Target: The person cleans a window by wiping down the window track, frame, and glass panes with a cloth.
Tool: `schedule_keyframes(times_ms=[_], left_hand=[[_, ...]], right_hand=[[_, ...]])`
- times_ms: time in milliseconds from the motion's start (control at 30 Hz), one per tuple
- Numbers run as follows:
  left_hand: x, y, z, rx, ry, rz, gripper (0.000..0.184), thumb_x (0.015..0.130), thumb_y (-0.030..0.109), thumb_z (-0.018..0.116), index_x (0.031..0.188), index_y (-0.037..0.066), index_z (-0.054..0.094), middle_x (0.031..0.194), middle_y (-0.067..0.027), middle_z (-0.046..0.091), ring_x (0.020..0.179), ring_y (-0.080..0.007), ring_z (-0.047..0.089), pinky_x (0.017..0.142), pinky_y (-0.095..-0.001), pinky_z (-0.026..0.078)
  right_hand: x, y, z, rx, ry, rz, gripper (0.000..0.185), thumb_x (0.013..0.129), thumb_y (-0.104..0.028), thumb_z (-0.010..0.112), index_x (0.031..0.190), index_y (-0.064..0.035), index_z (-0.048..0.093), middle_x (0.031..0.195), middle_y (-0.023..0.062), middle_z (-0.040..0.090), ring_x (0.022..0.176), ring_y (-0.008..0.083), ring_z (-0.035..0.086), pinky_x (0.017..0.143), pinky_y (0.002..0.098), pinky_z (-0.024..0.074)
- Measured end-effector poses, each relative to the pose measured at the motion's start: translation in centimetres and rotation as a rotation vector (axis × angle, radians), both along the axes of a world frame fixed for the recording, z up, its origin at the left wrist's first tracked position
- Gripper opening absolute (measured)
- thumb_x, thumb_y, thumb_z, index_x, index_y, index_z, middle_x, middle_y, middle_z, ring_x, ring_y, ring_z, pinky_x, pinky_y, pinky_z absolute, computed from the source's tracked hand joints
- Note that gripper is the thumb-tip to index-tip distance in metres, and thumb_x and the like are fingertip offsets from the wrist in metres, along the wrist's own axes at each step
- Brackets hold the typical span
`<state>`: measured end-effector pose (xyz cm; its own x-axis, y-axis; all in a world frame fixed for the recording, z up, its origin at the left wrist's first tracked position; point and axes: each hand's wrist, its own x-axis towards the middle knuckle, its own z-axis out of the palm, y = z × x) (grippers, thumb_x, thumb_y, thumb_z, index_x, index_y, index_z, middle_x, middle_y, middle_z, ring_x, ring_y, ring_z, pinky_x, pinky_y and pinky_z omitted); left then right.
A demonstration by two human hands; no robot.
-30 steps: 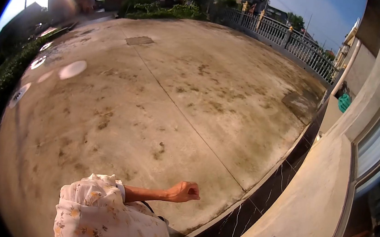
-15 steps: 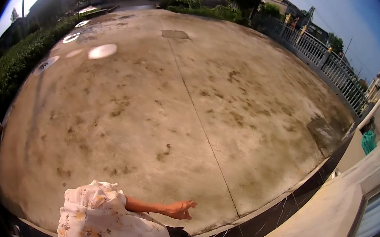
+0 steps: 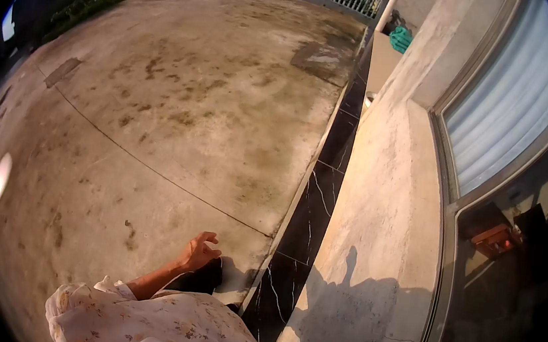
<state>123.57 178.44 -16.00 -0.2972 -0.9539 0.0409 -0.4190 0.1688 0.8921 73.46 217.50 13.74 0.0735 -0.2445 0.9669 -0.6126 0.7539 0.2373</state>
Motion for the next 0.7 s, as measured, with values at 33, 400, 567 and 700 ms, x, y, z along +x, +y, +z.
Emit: schedule_keyframes(times_ms=[33,400,567,700], left_hand=[[-0.3,-1.5,0.0,0.135,-0.005,-0.024,0.056,0.076,0.013,0.068,0.12,-0.005,0.04,0.107,-0.0212,0.056,0.07,-0.0237,0.065,0.062,-0.0332,0.052],[-4.3,-24.3,2.0,0.209,0.176,-0.016,0.046,0.082,0.007,0.06,0.122,-0.004,0.041,0.107,-0.0168,0.056,0.072,-0.0215,0.065,0.058,-0.0292,0.053],[-4.0,-32.9,1.3,0.189,0.118,0.026,0.042,0.083,0.008,0.059,0.12,-0.004,0.045,0.102,-0.0151,0.058,0.072,-0.0204,0.065,0.058,-0.0288,0.052],[-5.7,-36.0,1.3,0.219,0.119,0.016,0.04,0.083,0.008,0.059,0.119,-0.004,0.046,0.099,-0.0146,0.059,0.071,-0.0199,0.065,0.058,-0.0284,0.052]], right_hand=[[-1.3,2.9,0.7,-0.046,0.048,-0.059,0.044,0.096,-0.028,0.034,0.134,-0.0048,0.039,0.138,0.0172,0.037,0.131,0.0332,0.028,0.105,0.0445,0.0257],[-9.5,-16.3,2.6,-0.079,-0.09,-0.795,0.054,0.092,-0.035,0.043,0.136,-0.0038,0.033,0.136,0.0223,0.037,0.126,0.0375,0.035,0.104,0.0452,0.0266],[-10.5,-21.6,1.4,0.182,-0.133,-0.588,0.046,0.091,-0.013,0.045,0.135,-0.0024,0.035,0.135,0.0217,0.038,0.127,0.0366,0.034,0.107,0.0447,0.0204],[-12.3,-26.8,-0.3,0.113,-0.22,-0.386,0.046,0.09,-0.003,0.043,0.134,0.0022,0.033,0.133,0.0251,0.039,0.128,0.0373,0.032,0.106,0.0431,0.0238]])
